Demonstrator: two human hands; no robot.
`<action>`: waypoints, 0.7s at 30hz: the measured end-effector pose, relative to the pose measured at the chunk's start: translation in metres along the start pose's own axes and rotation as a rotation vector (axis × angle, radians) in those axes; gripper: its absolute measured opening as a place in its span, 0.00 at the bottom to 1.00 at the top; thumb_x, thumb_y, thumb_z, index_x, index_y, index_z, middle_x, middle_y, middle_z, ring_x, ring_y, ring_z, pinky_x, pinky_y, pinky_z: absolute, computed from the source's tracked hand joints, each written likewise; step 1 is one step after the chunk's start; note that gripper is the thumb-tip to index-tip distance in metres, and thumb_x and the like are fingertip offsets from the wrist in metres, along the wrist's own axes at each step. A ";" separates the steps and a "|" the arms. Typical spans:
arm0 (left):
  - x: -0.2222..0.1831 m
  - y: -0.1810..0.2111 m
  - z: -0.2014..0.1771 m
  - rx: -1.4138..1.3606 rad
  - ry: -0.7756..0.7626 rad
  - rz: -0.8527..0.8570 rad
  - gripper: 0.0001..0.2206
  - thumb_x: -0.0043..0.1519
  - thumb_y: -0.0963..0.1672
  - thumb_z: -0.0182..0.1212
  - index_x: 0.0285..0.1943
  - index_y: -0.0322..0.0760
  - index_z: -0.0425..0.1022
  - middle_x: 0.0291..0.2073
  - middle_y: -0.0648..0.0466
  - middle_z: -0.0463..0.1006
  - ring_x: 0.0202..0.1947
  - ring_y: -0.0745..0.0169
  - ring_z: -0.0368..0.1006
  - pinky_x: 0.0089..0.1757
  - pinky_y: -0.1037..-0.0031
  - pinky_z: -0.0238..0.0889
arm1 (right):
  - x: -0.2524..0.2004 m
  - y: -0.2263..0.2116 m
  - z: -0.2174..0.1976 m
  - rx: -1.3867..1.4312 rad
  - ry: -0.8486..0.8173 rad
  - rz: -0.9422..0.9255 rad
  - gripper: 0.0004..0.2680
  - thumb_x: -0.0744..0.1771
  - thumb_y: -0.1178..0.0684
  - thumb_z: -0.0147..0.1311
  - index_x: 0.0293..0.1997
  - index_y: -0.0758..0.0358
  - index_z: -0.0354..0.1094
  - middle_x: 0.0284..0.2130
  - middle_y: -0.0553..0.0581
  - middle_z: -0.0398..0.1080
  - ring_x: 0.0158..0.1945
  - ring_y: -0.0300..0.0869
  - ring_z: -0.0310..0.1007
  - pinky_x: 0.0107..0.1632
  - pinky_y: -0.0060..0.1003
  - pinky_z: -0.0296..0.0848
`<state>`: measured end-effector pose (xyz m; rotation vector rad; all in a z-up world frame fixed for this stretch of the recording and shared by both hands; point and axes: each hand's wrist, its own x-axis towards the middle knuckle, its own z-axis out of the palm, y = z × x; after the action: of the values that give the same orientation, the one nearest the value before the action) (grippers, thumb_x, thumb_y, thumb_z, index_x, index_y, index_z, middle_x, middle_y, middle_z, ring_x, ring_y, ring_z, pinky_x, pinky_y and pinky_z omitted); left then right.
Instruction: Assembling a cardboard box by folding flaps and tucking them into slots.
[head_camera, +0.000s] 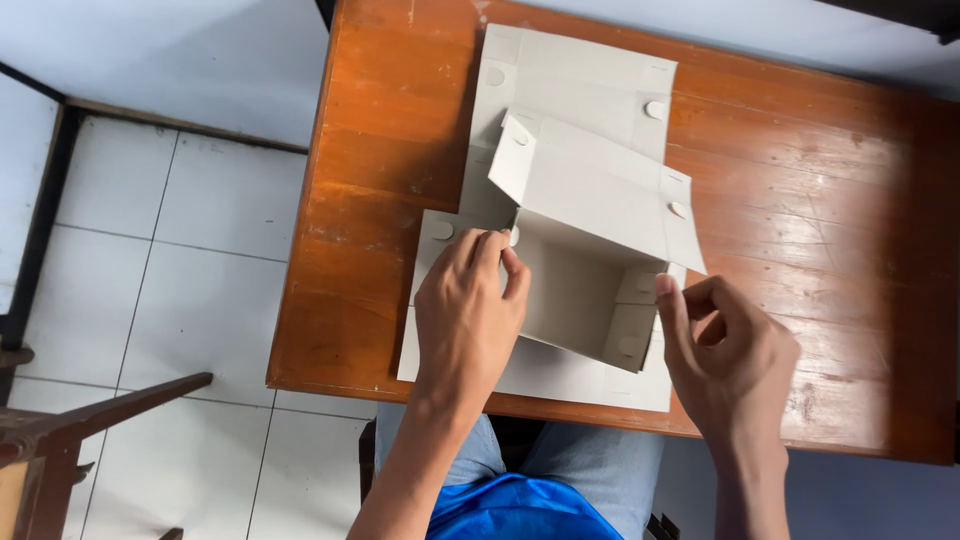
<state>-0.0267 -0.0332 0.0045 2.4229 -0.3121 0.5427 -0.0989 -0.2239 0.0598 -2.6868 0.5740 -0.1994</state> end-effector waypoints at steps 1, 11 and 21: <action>0.001 0.002 -0.001 -0.001 0.003 0.010 0.03 0.62 0.37 0.60 0.37 0.37 0.74 0.31 0.55 0.75 0.32 0.60 0.73 0.34 0.72 0.66 | 0.003 0.005 0.002 0.004 0.009 0.003 0.18 0.72 0.41 0.55 0.23 0.55 0.62 0.11 0.46 0.51 0.19 0.36 0.45 0.31 0.33 0.53; 0.019 0.005 -0.006 0.078 -0.361 -0.136 0.13 0.65 0.49 0.58 0.32 0.37 0.75 0.22 0.49 0.78 0.25 0.44 0.80 0.29 0.57 0.72 | 0.031 0.033 0.017 -0.249 -0.219 -0.002 0.15 0.70 0.39 0.48 0.34 0.54 0.78 0.22 0.52 0.76 0.25 0.56 0.78 0.31 0.47 0.72; 0.028 0.021 -0.014 0.208 -0.558 -0.164 0.10 0.66 0.43 0.58 0.35 0.31 0.79 0.27 0.43 0.81 0.34 0.37 0.82 0.36 0.53 0.75 | 0.036 0.034 0.025 -0.276 -0.187 -0.044 0.14 0.67 0.41 0.50 0.25 0.56 0.75 0.15 0.58 0.69 0.26 0.61 0.78 0.32 0.49 0.75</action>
<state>-0.0132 -0.0436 0.0387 2.7380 -0.2916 -0.1956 -0.0732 -0.2591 0.0254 -2.9420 0.5170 0.1289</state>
